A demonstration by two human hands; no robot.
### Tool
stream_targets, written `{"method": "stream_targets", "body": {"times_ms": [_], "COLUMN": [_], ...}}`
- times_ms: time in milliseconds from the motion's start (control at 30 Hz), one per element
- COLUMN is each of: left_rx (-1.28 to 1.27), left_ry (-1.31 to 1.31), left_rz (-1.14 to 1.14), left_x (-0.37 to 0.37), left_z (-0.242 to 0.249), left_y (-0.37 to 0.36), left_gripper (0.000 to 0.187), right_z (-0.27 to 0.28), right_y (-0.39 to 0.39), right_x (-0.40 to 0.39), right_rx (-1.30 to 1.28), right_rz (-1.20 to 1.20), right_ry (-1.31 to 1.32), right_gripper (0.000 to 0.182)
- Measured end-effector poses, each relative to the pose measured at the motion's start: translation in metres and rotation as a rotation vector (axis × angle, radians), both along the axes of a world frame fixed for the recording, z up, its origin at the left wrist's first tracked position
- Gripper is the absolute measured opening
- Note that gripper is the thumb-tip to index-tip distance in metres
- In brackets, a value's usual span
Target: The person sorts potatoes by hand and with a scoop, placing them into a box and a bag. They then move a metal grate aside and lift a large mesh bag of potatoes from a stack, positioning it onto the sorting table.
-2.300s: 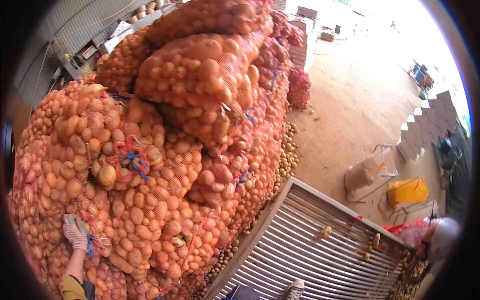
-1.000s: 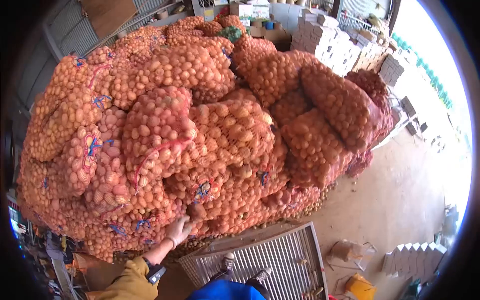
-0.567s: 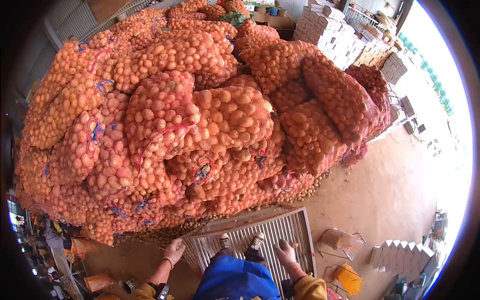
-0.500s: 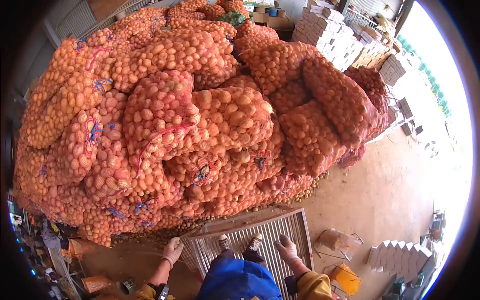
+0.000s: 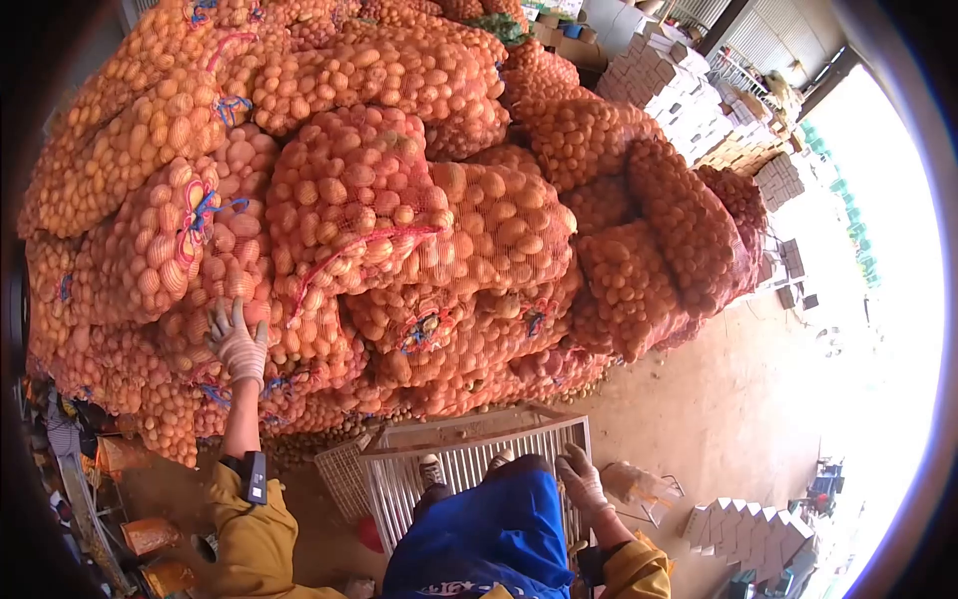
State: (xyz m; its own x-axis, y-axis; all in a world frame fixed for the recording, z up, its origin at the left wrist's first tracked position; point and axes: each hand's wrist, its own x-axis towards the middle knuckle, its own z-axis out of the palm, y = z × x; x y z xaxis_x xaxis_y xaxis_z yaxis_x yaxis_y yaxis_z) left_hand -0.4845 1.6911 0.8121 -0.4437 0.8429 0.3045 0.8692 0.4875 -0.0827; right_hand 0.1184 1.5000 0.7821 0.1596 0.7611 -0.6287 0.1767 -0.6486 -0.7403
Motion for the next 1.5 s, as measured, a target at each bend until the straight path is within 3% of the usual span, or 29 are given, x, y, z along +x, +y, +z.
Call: {"method": "stream_targets", "body": {"times_ms": [67, 133, 167, 267, 333, 400, 500, 600, 700, 800, 867, 900, 933, 1067, 1133, 1200, 1333, 1467, 1500], "left_rx": [-0.072, -0.189, -0.201, -0.186, -0.133, -0.094, 0.201, 0.272, 0.373, 0.378, 0.214, 0.249, 0.251, 0.265, 0.139, 0.183, 0.208, 0.324, 0.324], "left_ry": [-0.033, -0.326, -0.332, -0.334, -0.466, -0.468, -0.101, -0.096, -0.094, -0.138, 0.202, 0.245, 0.251, 0.134, -0.166, -0.142, -0.041, -0.081, -0.075], "left_rz": [0.05, 0.035, 0.036, 0.033, 0.048, 0.061, 0.052, 0.149, 0.101, 0.051, -0.045, -0.057, -0.039, 0.141, 0.361, 0.377, 0.404, 0.331, 0.327], "left_x": [-0.021, -0.02, -0.02, -0.021, -0.029, -0.039, -0.056, -0.069, -0.086, -0.098, -0.1, -0.101, -0.111, -0.153, -0.169, -0.179, -0.19, -0.197, -0.195], "left_z": [-0.003, 0.011, 0.012, 0.021, 0.029, 0.037, 0.039, 0.069, 0.064, 0.065, 0.084, 0.1, 0.111, 0.146, 0.148, 0.144, 0.146, 0.144, 0.146], "left_y": [0.003, -0.002, -0.003, 0.001, 0.013, 0.025, 0.044, 0.064, 0.075, 0.076, 0.079, 0.087, 0.096, 0.134, 0.155, 0.165, 0.182, 0.183, 0.185], "left_gripper": [0.074, 0.076, 0.078, 0.077, 0.075, 0.071, 0.063, 0.058, 0.048, 0.045, 0.049, 0.052, 0.052, 0.065, 0.07, 0.07, 0.056, 0.042, 0.041], "right_z": [0.024, 0.034, 0.051, 0.143, 0.171, 0.188, 0.202, 0.214, 0.206, 0.177, 0.131, 0.044, 0.048, 0.092, 0.111, 0.121, 0.192, 0.198, 0.204], "right_y": [0.014, 0.033, 0.049, 0.115, 0.158, 0.201, 0.262, 0.323, 0.397, 0.464, 0.493, 0.529, 0.53, 0.536, 0.57, 0.614, 0.695, 0.808, 0.827], "right_x": [0.003, 0.024, 0.036, 0.035, 0.05, 0.059, 0.05, 0.002, -0.053, -0.113, -0.149, -0.134, -0.157, -0.22, -0.237, -0.245, -0.31, -0.38, -0.403], "right_rx": [0.102, 0.23, 0.283, 0.4, 0.499, 0.581, 0.634, 0.59, 0.537, 0.535, 0.479, 0.396, 0.393, 0.292, 0.274, 0.299, 0.472, 0.806, 0.786], "right_rz": [-0.1, -0.082, -0.074, -0.14, -0.023, 0.093, 0.183, 0.323, 0.473, 0.679, 0.776, 0.812, 1.086, 1.214, 1.272, 1.382, 1.477, 1.575, 1.494], "right_ry": [0.078, 0.014, -0.011, -0.042, -0.11, -0.218, -0.268, -0.365, -0.22, -0.256, -0.171, 0.172, -0.171, -0.296, -0.396, -0.582, -0.733, -0.878, -0.887], "right_gripper": [0.055, 0.053, 0.052, 0.047, 0.047, 0.045, 0.045, 0.046, 0.048, 0.049, 0.041, 0.042, 0.051, 0.063, 0.065, 0.066, 0.065, 0.06, 0.062]}}
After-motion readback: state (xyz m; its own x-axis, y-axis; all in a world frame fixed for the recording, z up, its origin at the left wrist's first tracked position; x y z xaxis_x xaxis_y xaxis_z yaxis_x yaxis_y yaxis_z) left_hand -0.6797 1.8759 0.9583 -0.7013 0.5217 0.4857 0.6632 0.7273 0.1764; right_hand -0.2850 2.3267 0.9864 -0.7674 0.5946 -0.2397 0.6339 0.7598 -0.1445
